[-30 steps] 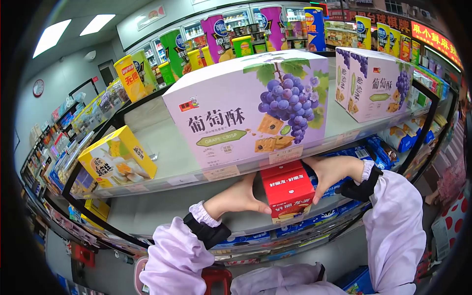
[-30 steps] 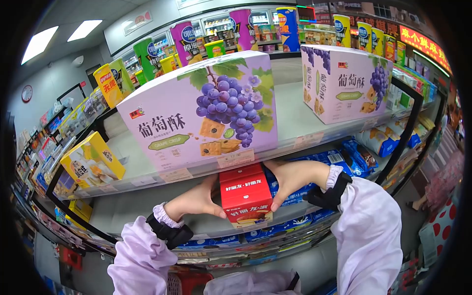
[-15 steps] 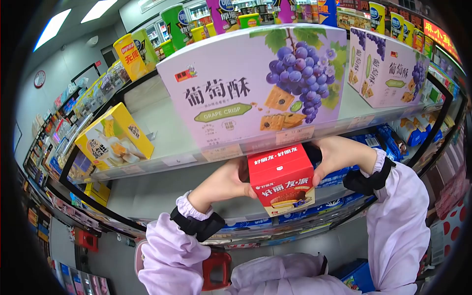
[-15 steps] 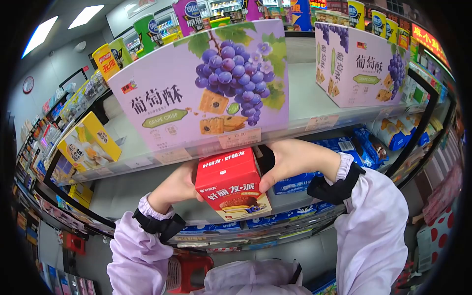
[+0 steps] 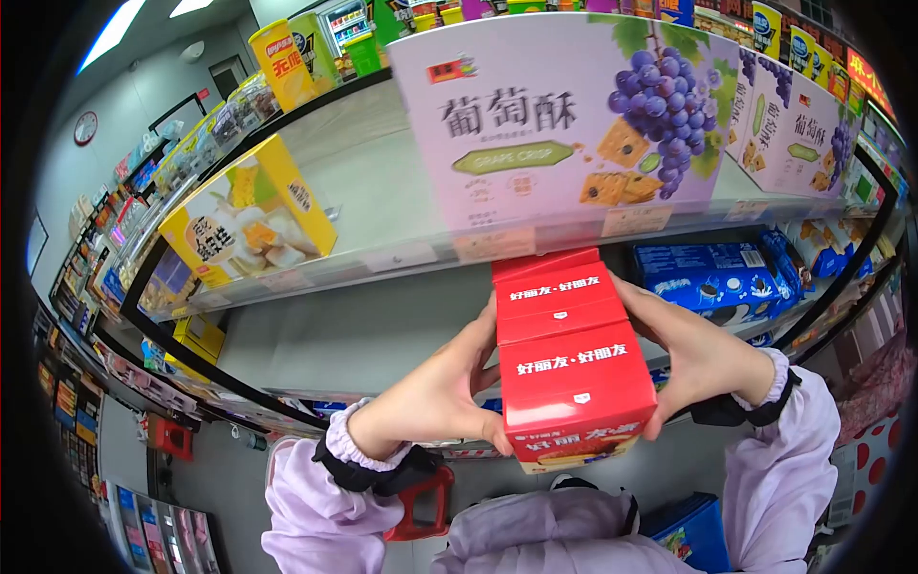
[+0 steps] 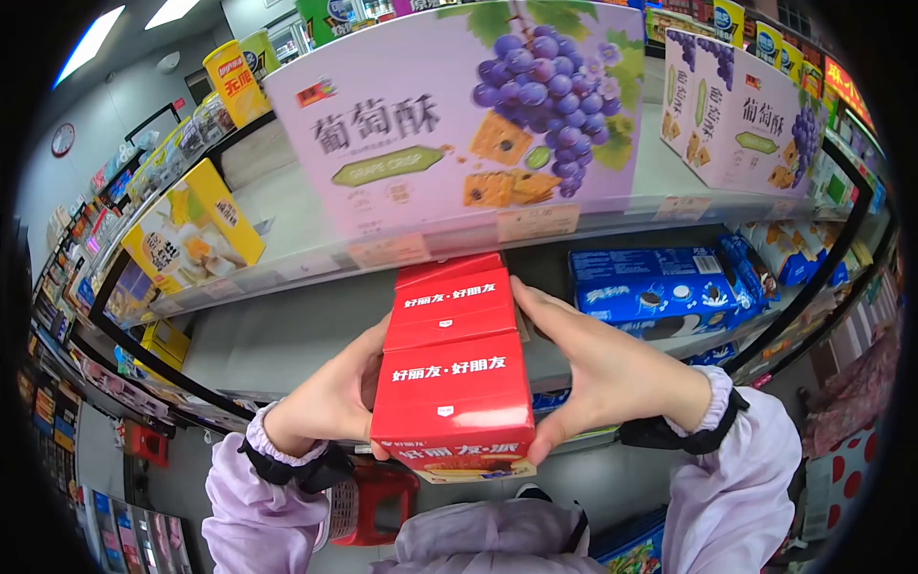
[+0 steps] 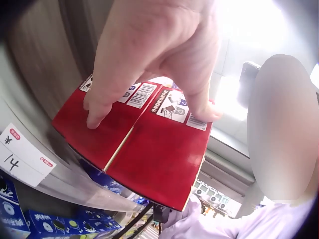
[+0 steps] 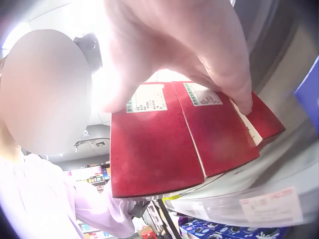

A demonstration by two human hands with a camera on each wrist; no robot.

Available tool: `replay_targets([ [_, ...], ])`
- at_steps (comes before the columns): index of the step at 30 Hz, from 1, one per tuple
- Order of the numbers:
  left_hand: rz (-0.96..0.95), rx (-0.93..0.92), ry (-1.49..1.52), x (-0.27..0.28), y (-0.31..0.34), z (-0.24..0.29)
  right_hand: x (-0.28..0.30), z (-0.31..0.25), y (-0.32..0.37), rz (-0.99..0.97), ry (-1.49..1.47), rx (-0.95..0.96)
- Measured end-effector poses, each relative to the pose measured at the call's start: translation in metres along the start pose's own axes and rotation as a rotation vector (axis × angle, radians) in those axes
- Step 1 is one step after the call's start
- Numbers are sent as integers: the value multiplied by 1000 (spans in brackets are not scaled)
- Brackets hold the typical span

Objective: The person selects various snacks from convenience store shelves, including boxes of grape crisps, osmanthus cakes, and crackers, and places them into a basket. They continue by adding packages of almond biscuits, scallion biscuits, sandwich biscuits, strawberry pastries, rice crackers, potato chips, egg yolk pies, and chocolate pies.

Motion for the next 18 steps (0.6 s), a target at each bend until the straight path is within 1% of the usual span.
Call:
replay_targets([
  [1,18,33,45,-5,10,7,-6,-7,0,5,-29,-11],
  [4,-9,43,94,-6,39,10,-30,-38,-5,-19,39,-56],
  [5,-34,38,79,-4,51,10,-41,-46,-6,-2,33,-60],
  [8,-107,45,4,5,95,5,-83,-77,-15,-3,148,-111],
  [10,-175,1,-55,12,129,2,-118,-92,-20,12,170,-165],
  [12,-255,-110,-109,20,163,-1,-155,-110,-27,64,187,-160],
  [13,-268,-104,-161,25,183,-5,-174,-117,-31,80,186,-173],
  [14,-268,-90,-150,28,203,-6,-193,-124,-35,88,181,-188],
  [16,-237,-123,-105,38,244,-12,-229,-139,-47,86,180,-177],
  [18,-193,-132,-122,44,286,-16,-264,-152,-58,68,200,-155],
])
Point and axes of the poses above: each hand's wrist, its own y-axis away from the middle knuckle, its own x-axis out of the back of the hand, z = x × y, the point moved 8 cm from there along -y, towards the middle knuckle
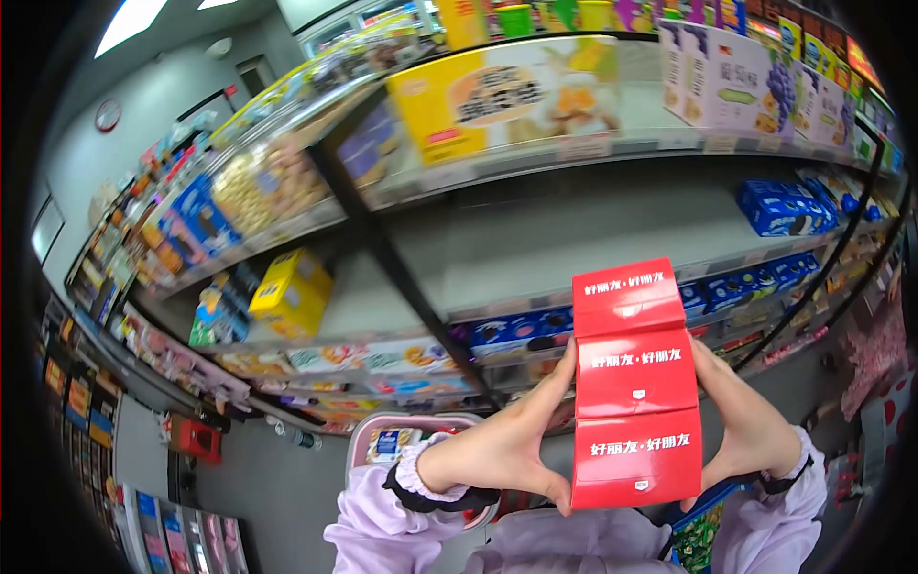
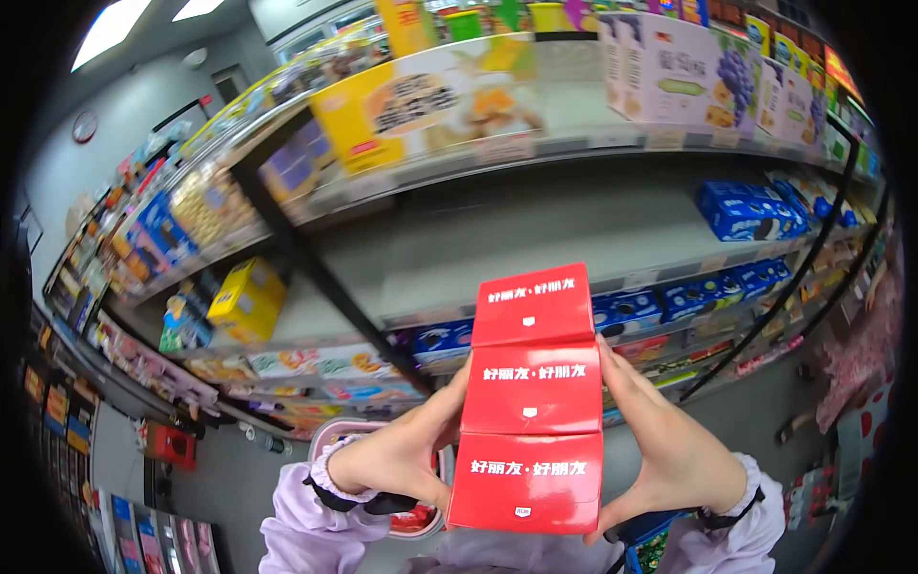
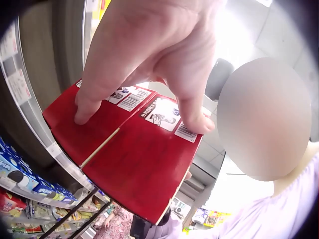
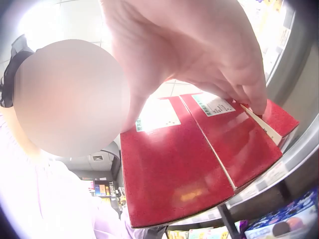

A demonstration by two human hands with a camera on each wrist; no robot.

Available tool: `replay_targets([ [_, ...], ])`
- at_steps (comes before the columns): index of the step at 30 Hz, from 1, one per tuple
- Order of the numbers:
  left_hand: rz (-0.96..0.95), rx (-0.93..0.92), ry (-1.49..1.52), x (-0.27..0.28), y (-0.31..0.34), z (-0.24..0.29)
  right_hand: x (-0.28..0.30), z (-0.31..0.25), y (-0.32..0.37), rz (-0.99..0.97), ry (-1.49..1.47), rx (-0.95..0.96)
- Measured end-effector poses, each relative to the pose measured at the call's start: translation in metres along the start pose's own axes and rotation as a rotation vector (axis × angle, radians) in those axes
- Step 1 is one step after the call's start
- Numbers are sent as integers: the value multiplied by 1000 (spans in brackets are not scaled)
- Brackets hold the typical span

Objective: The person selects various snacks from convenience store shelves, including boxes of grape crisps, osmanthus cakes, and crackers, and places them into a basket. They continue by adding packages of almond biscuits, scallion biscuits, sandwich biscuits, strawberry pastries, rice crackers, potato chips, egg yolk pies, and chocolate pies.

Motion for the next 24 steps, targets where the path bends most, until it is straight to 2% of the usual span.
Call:
replay_targets([
  [1,23,-26,-33,0,21,-3,-16,-11,-3,-11,-16,19],
  [8,328,158,-52,-19,180,-7,-131,-71,-37,-237,-178,163],
  [10,397,241,-64,-23,230,-14,-167,-93,-43,-266,-237,196],
  [11,403,215,-96,-24,248,-3,-179,-106,-50,-264,-238,223],
  [14,461,309,14,-19,310,7,-226,-145,-67,-283,-243,261],
  [18,503,143,39,5,396,19,-292,-197,-106,-304,-214,282],
  [24,458,123,-40,81,521,41,-390,-263,-194,-221,-230,324],
])
Point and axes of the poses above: each hand's wrist, its own y-axis away from the middle knuckle, its own x-axis out of the back of the hand, z = x × y, the point moved 8 cm from there along -y, towards the middle knuckle
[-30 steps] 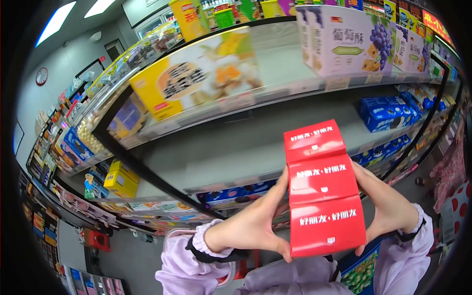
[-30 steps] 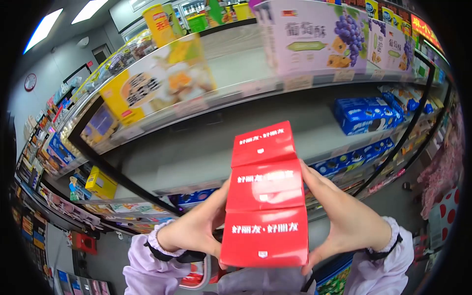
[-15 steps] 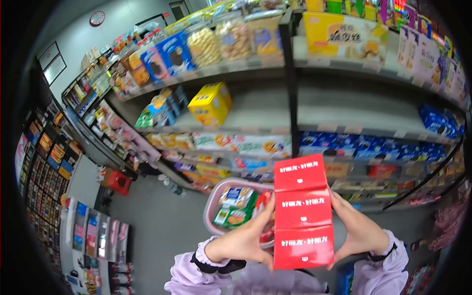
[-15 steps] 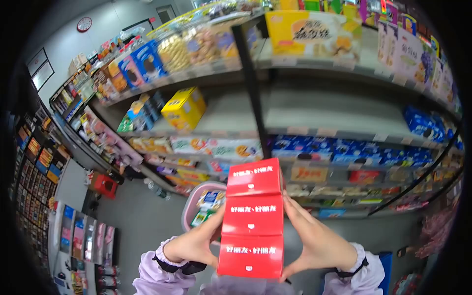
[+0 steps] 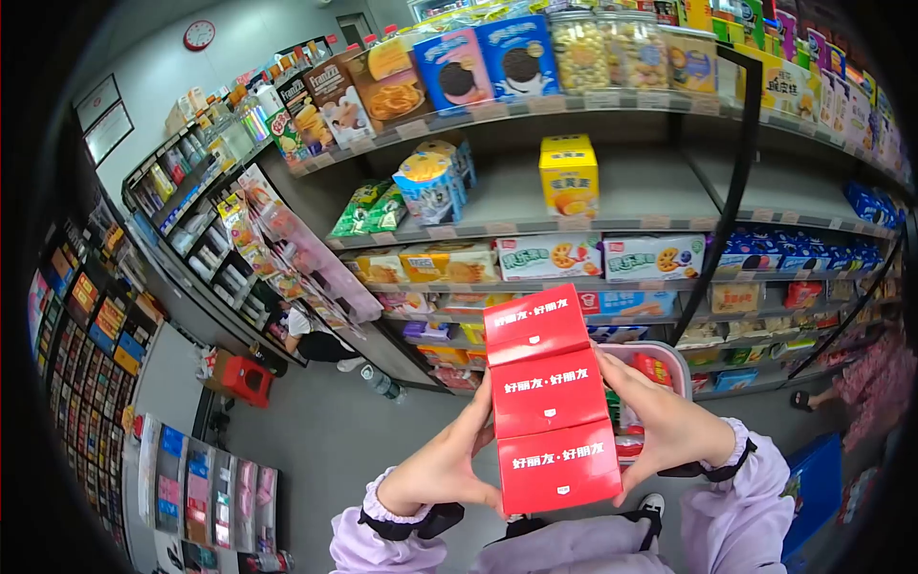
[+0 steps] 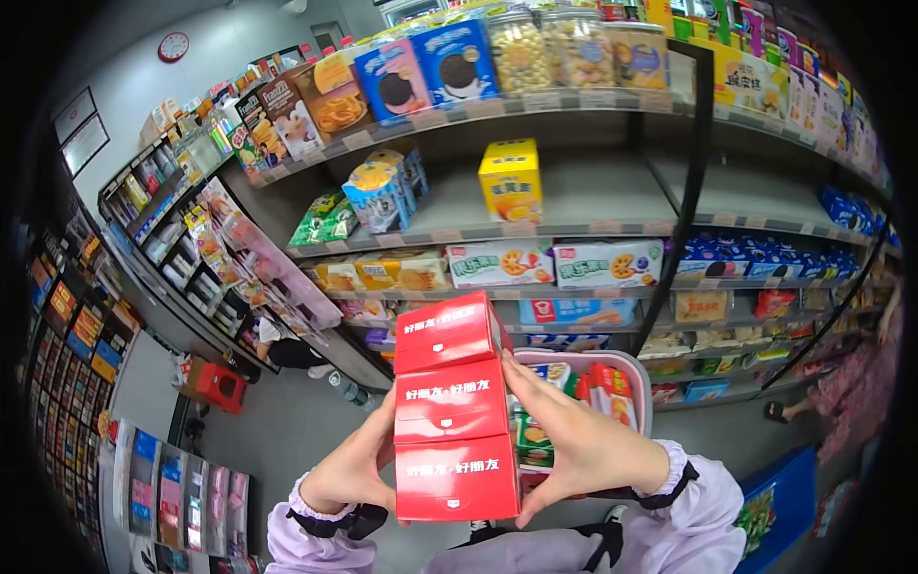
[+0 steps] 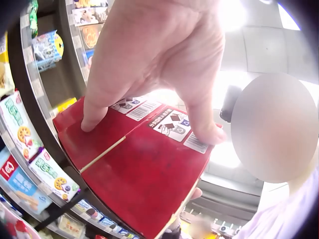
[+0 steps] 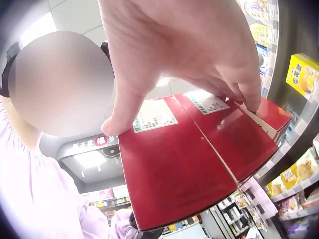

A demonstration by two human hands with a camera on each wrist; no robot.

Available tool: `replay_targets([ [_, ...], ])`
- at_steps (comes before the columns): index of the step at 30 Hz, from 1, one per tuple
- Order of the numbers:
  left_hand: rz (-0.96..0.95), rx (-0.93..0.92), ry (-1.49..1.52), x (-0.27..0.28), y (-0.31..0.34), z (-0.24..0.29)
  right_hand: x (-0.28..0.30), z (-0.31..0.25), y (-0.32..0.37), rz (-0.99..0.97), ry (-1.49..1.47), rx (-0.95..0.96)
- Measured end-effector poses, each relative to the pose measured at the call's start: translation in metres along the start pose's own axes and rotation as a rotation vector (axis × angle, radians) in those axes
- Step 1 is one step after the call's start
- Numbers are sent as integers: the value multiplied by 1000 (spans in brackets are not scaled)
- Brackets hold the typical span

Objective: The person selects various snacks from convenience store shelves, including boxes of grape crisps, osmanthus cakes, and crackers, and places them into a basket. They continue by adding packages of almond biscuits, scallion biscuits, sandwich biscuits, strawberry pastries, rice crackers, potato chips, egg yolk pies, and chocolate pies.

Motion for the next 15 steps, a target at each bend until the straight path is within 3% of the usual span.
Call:
replay_targets([
  [5,-74,-85,-113,83,7,25,-6,-9,-75,103,90,31],
  [11,-117,-247,-61,142,-43,53,36,13,-128,228,73,90],
  [15,-100,-236,-45,175,-84,49,64,47,-156,225,-226,98],
])
Point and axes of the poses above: each hand's wrist, its own y-axis away from the middle knuckle, its own x-axis out of the back of the hand, z = x × y, the point moved 8 cm from there along -y, towards the middle knuckle
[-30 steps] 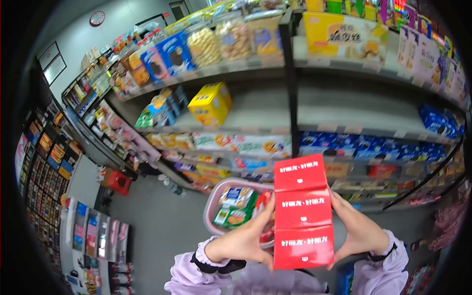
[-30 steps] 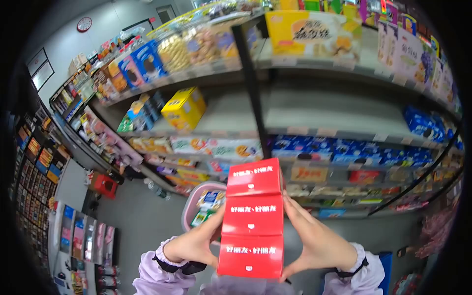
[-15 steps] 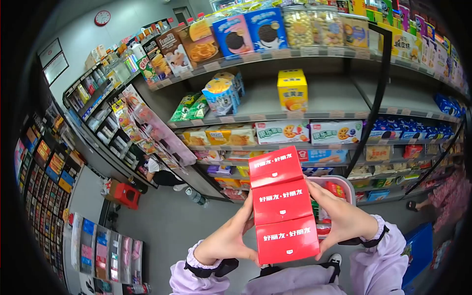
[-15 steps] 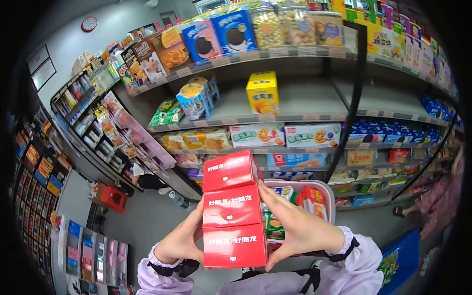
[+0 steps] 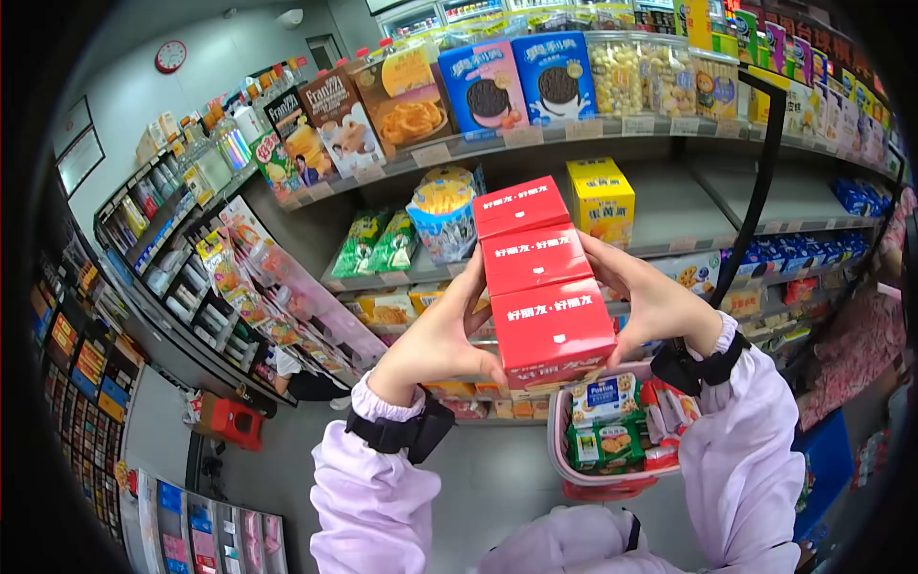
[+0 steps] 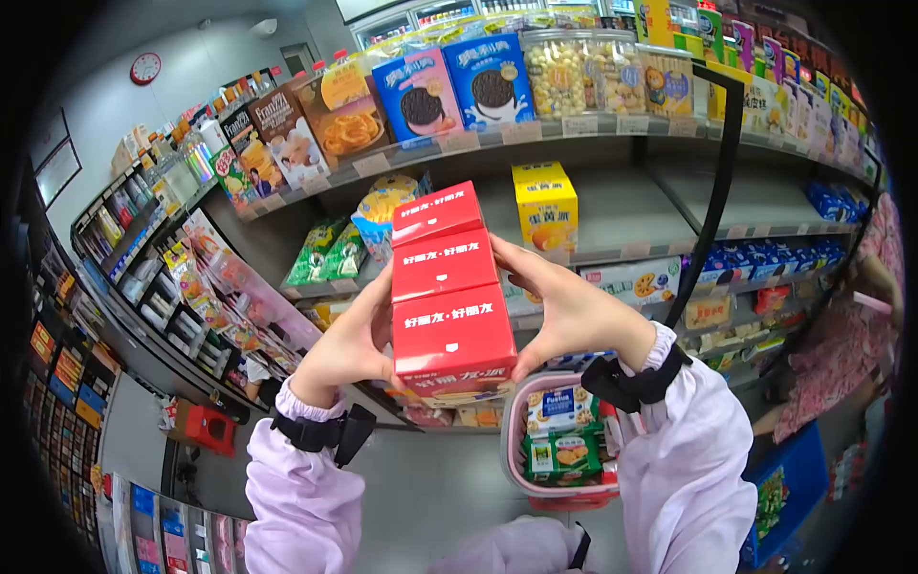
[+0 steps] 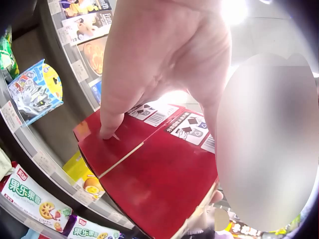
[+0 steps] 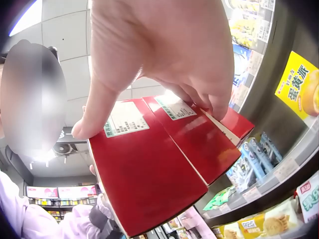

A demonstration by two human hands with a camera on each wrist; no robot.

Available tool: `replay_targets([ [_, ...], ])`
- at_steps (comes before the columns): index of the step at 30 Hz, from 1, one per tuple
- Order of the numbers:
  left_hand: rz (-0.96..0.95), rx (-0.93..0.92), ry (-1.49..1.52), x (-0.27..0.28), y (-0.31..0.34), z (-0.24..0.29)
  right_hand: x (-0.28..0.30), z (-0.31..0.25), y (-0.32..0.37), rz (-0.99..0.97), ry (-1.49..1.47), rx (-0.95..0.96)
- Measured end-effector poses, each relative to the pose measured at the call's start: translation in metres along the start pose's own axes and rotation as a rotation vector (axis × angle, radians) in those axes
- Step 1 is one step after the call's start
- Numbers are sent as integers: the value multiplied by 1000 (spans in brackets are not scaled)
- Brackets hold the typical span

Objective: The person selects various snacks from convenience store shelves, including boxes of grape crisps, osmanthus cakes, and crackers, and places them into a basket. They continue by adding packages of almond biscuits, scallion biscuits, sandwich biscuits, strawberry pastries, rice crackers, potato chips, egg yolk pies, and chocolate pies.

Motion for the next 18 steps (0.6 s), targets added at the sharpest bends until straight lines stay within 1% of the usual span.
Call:
replay_targets([
  [3,-33,8,-19,19,-25,-5,15,9,-25,-80,-42,10],
  [4,-48,-16,-15,23,-33,-4,21,11,-31,-85,-15,-3],
  [7,-75,-23,48,42,-52,-14,34,23,-49,-91,-62,-5],
  [11,-50,23,128,65,-68,-30,44,40,-64,-86,-99,-55],
  [12,-73,15,145,68,-73,-30,48,48,-67,-71,-159,-83],
  [15,-12,-38,193,87,-84,-39,52,56,-78,0,-324,-123],
  [18,-58,-87,198,95,-90,-43,49,56,-86,-3,-329,-140],
])
Point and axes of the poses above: each hand's wrist, its own y-axis away from the middle knuckle, its own x-axis out of the back of the hand, z = x × y, the point moved 8 cm from there along -y, towards the middle knuckle
